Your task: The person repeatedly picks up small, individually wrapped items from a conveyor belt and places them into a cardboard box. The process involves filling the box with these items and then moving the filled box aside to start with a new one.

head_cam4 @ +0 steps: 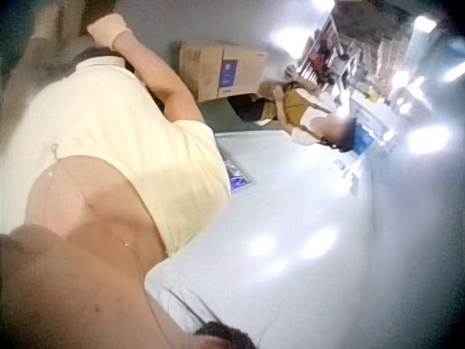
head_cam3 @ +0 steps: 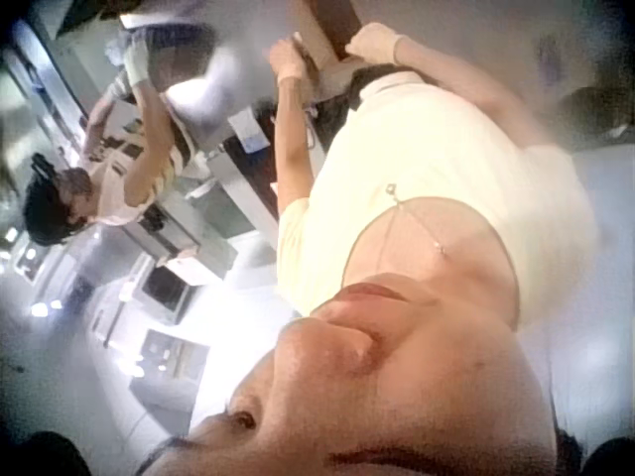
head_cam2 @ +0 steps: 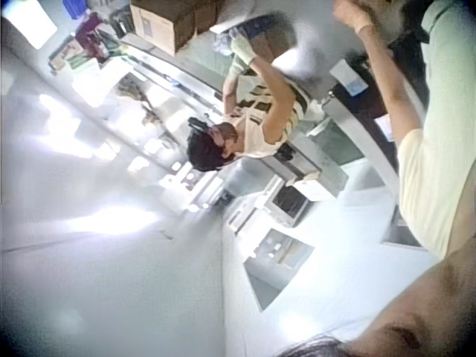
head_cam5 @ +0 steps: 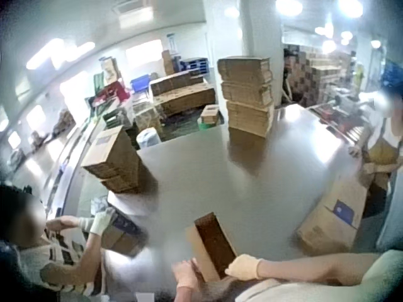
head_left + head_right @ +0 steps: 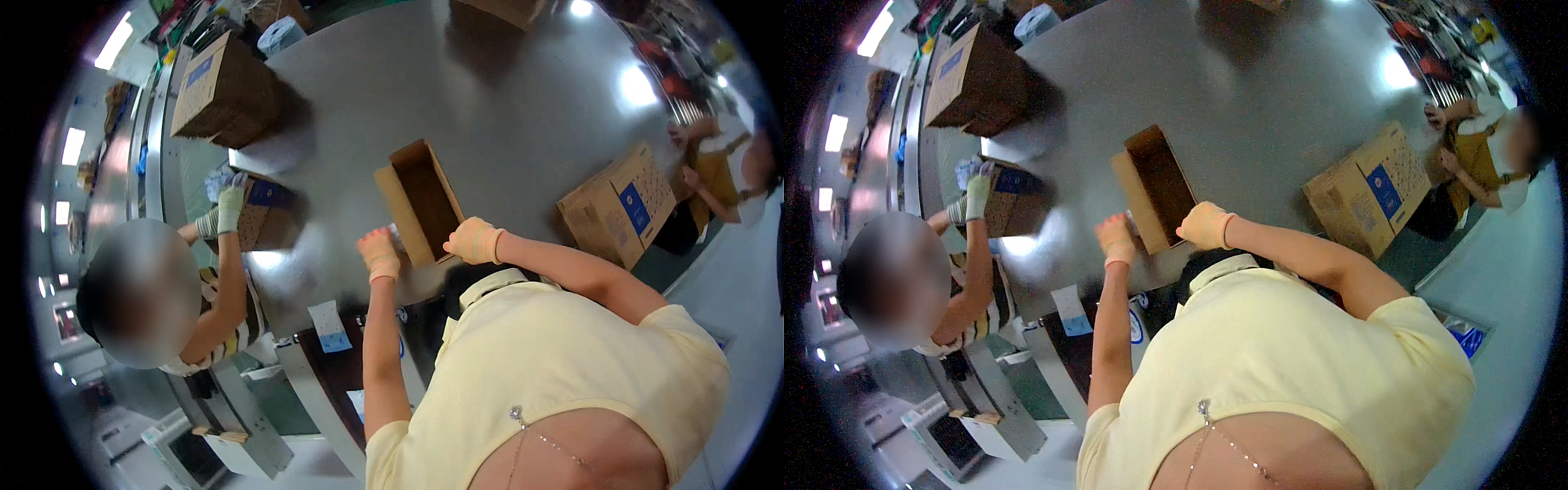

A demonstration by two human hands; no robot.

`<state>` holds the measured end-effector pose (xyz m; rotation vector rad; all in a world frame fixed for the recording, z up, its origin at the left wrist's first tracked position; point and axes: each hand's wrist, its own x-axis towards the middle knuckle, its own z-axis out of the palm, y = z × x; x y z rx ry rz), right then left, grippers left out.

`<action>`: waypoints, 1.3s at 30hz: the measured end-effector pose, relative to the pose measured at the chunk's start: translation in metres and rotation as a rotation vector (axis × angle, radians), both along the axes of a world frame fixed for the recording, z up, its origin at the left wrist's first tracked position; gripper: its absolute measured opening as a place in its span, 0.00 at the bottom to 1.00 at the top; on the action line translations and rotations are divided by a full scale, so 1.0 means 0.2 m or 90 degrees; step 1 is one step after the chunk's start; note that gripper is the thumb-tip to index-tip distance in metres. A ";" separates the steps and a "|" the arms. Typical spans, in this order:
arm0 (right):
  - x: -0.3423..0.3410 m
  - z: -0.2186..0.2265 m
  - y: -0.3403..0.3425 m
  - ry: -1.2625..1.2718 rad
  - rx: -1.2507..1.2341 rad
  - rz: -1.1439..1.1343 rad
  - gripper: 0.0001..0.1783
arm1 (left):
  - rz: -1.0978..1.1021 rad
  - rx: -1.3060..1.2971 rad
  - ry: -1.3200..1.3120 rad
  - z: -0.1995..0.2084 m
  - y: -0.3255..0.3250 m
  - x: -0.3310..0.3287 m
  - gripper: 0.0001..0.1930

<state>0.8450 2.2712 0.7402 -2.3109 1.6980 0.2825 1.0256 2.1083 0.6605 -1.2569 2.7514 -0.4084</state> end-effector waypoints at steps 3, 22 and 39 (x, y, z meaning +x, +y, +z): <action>-0.04 0.01 0.00 0.007 0.021 -0.016 0.10 | 0.201 0.072 0.199 0.36 0.03 0.05 0.23; -0.05 -0.03 -0.04 -0.038 0.050 0.004 0.11 | -0.047 0.572 0.693 0.09 0.23 -0.36 0.28; 0.00 0.06 -0.01 -0.057 -0.008 0.030 0.09 | -0.194 0.626 0.351 0.53 0.02 -0.27 0.33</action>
